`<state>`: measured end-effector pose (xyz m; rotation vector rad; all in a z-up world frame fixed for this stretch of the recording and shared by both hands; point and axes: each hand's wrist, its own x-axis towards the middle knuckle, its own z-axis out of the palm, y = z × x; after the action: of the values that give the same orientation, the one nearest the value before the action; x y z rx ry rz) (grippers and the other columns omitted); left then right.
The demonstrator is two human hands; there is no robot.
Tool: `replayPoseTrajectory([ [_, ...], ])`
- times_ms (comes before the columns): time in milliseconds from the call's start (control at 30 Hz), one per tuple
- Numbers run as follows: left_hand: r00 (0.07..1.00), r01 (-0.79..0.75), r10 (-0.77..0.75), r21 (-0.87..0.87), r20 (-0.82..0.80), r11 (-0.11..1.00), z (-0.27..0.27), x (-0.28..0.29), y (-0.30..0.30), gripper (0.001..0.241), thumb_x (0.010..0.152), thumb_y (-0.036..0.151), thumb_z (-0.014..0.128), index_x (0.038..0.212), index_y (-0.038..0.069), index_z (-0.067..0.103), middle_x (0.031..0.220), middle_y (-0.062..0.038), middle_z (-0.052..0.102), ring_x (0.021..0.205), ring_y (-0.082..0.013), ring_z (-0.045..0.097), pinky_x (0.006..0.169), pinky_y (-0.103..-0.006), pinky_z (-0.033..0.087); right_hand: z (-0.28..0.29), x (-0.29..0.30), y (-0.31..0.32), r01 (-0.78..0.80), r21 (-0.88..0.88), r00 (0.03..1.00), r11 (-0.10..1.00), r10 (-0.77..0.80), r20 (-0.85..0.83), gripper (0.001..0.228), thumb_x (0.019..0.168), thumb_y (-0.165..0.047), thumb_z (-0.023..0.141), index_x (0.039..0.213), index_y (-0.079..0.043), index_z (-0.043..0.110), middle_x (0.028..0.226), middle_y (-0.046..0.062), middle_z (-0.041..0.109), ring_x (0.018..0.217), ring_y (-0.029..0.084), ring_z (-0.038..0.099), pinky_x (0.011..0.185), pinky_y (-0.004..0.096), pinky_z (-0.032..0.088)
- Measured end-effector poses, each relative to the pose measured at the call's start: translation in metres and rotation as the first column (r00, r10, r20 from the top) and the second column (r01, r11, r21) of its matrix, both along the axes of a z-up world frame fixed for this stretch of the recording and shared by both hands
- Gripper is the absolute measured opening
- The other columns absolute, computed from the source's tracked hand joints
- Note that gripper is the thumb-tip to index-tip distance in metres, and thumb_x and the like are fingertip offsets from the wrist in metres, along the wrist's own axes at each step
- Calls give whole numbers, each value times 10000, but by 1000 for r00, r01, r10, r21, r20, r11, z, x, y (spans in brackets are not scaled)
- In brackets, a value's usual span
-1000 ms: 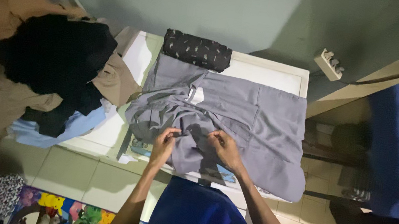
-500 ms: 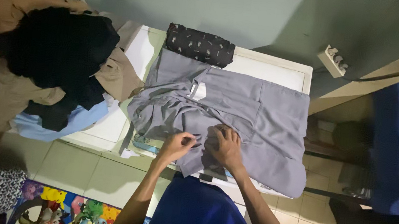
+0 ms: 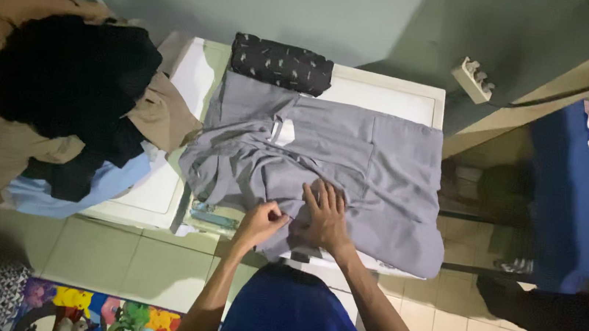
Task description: The person folds a gray long-sleeved shirt on a white surface, smoothing and aligning the fabric before rolling it into a compact bundle. The person then picks up a black shirt from a pile and begins to lay it out on the surface.
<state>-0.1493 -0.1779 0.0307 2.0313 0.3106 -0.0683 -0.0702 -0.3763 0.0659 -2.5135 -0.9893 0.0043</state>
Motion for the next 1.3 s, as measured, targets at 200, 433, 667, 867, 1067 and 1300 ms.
replayPoseTrajectory([
  [200, 996, -88, 89, -57, 14, 994, 0, -23, 17, 217, 784, 207, 780, 846, 39, 657, 725, -103, 725, 661, -174, 693, 606, -353, 522, -5, 25, 4, -119, -437, 979, 891, 33, -200, 1226, 560, -460, 908, 1614, -221, 329, 1647, 225, 178, 1523, 410, 134, 1202, 567, 178],
  [433, 990, -132, 129, -58, -53, 990, -13, -65, 27, 258, 791, 135, 775, 984, 58, 623, 795, -85, 741, 711, -162, 695, 656, -324, 523, -11, 26, -5, 24, -13, 970, 1000, -26, -243, 625, 854, -601, 746, 1319, -187, 691, 1487, 164, 535, 1416, 382, 481, 1181, 517, 377],
  [667, 995, 23, -35, -131, -91, 991, -29, -99, 16, 178, 887, 174, 735, 1025, 76, 682, 811, -46, 730, 734, -134, 675, 664, -318, 536, -27, 3, 1, 63, -103, 989, 993, -76, -126, 640, 797, -480, 796, 1343, -195, 624, 1455, 190, 520, 1360, 427, 478, 1113, 549, 411],
  [867, 984, -162, 162, -2, 71, 987, -13, -68, 37, 152, 920, 175, 684, 1059, 113, 694, 890, -47, 736, 797, -177, 687, 730, -339, 560, -53, -26, 18, 123, -52, 985, 991, -115, 131, 961, 711, -542, 799, 1491, -112, 437, 1554, 258, 381, 1457, 458, 334, 1156, 686, 254],
  [1067, 954, -289, 218, 454, 204, 843, -2, -19, 50, 513, 863, 365, 721, 1312, 140, 616, 1329, -222, 534, 1222, -441, 511, 1039, -568, 410, -50, -34, 27, 173, -80, 980, 982, -163, 109, 998, 749, -631, 742, 1557, -166, 385, 1588, 264, 311, 1490, 451, 248, 1149, 710, 159],
  [1300, 991, -124, 56, 707, 119, 696, -31, 16, 82, 804, 979, 571, 569, 1600, 136, 300, 1572, -362, 290, 1460, -569, 204, 1176, -674, 116, -32, -50, 33, 252, -142, 968, 957, -250, 32, 955, 736, -642, 743, 1522, -204, 421, 1597, 230, 317, 1504, 420, 236, 1179, 680, 149],
])
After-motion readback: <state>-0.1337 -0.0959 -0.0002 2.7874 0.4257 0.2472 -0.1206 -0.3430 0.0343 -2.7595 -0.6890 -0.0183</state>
